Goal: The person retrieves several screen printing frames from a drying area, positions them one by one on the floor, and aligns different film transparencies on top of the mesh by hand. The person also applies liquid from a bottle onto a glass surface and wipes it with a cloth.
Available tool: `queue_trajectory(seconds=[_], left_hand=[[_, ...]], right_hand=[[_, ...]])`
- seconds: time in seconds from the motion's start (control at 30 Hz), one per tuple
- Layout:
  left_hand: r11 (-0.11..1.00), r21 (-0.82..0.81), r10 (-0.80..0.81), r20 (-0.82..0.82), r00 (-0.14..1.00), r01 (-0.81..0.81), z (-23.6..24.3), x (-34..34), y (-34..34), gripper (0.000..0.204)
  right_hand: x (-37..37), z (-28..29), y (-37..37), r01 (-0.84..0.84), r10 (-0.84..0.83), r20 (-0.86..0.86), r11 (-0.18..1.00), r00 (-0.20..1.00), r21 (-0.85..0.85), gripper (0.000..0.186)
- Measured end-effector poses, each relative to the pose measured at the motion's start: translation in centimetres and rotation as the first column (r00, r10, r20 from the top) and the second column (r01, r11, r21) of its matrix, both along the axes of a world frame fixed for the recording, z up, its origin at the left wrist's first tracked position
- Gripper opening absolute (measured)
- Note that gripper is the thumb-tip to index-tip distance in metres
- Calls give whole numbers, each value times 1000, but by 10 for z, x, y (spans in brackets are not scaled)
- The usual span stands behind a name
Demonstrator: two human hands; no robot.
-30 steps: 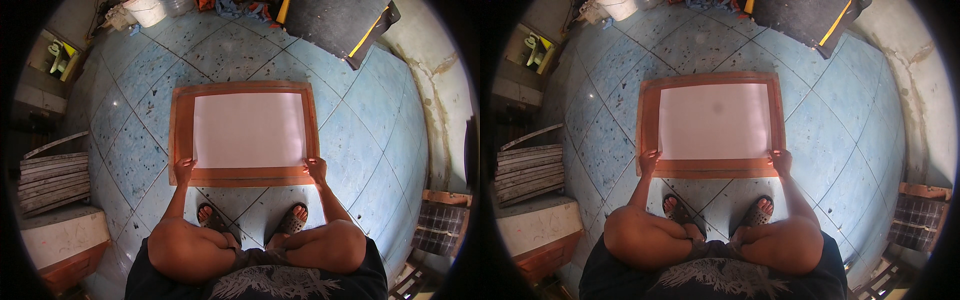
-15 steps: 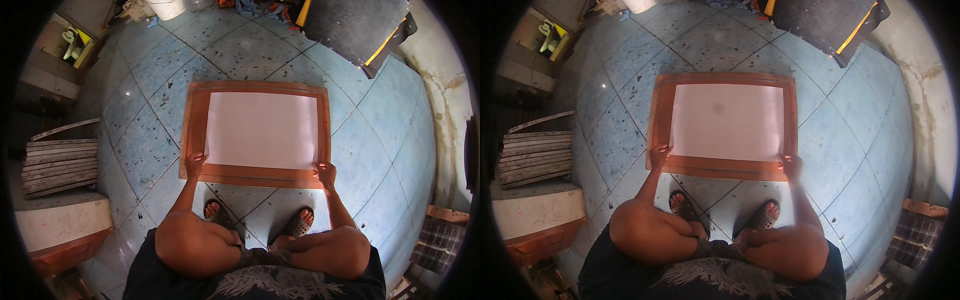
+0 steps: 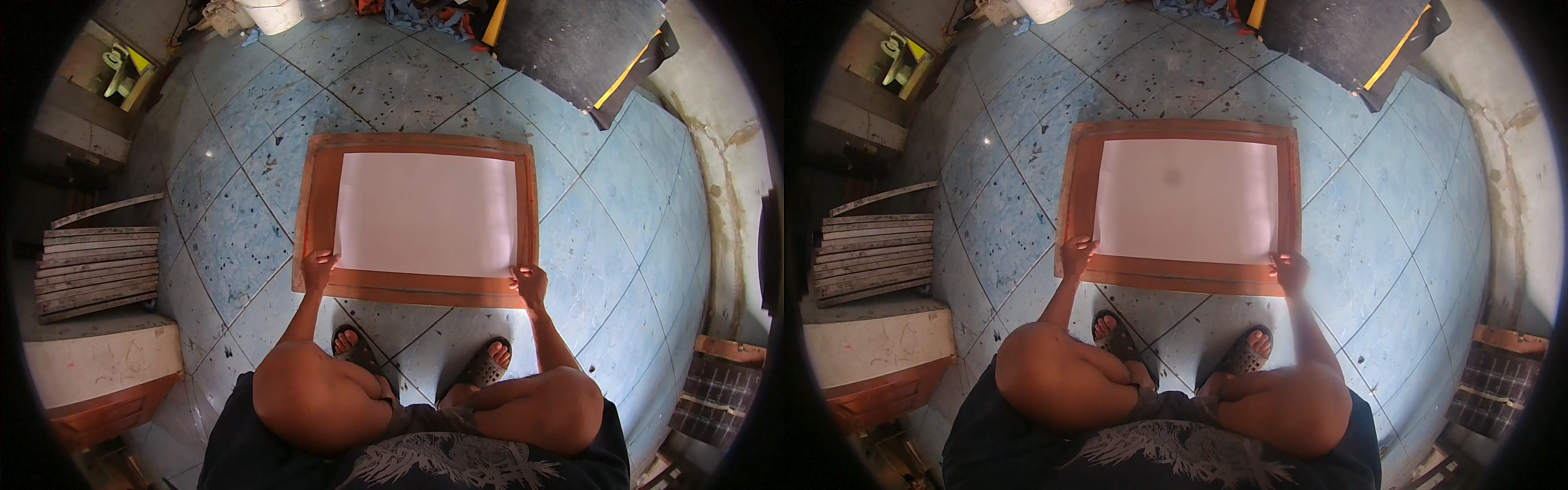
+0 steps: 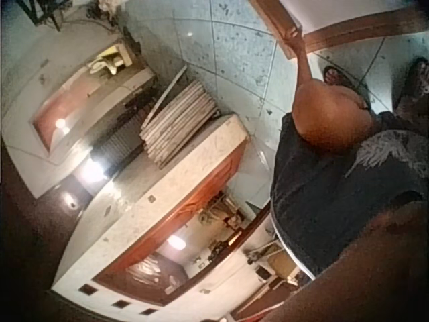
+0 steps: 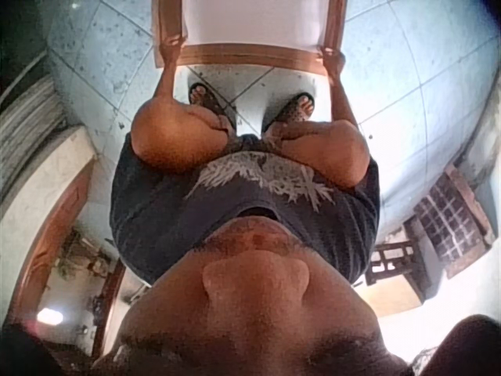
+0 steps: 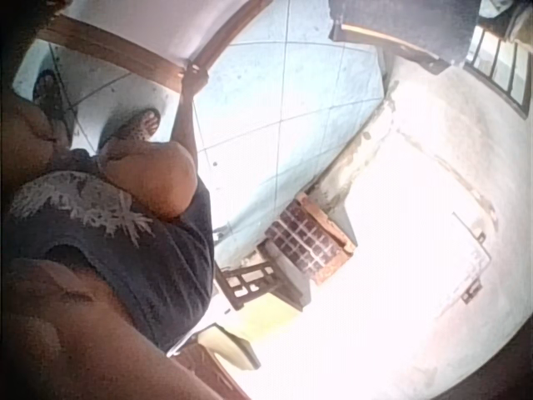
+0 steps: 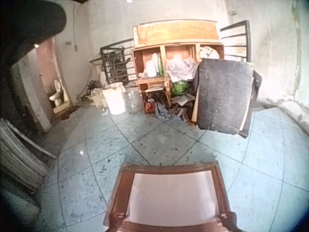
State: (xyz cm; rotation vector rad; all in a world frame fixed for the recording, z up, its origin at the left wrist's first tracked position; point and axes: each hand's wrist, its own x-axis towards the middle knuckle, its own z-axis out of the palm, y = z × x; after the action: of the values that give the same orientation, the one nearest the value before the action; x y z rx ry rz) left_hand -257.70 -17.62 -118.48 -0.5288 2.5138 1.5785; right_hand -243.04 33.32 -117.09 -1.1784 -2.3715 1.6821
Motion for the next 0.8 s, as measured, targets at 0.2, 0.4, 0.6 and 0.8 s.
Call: queue_trajectory(seconds=[0.2, 0.4, 0.6, 0.8], left_hand=[[1000, -28, -8, -9, 1000, 8, 1, 0, 1, 37], [999, -30, -21, -8, 1000, 21, 5, 0, 6, 38], [999, -36, -18, 5, 1000, 18, 4, -1, 7, 37], [987, -139, -91, -108, 990, 76, 1, 2, -2, 35]], right_hand=[[1, -4, 4, -23, 23, -7, 1000, 1000, -9, 36], [1, -2, 4, -9, 8, -24, 1000, 1000, -18, 33], [0, 3, 4, -23, 23, -7, 1000, 1000, 5, 31], [-1, 7, -2, -105, 95, 53, 965, 994, 242, 29]])
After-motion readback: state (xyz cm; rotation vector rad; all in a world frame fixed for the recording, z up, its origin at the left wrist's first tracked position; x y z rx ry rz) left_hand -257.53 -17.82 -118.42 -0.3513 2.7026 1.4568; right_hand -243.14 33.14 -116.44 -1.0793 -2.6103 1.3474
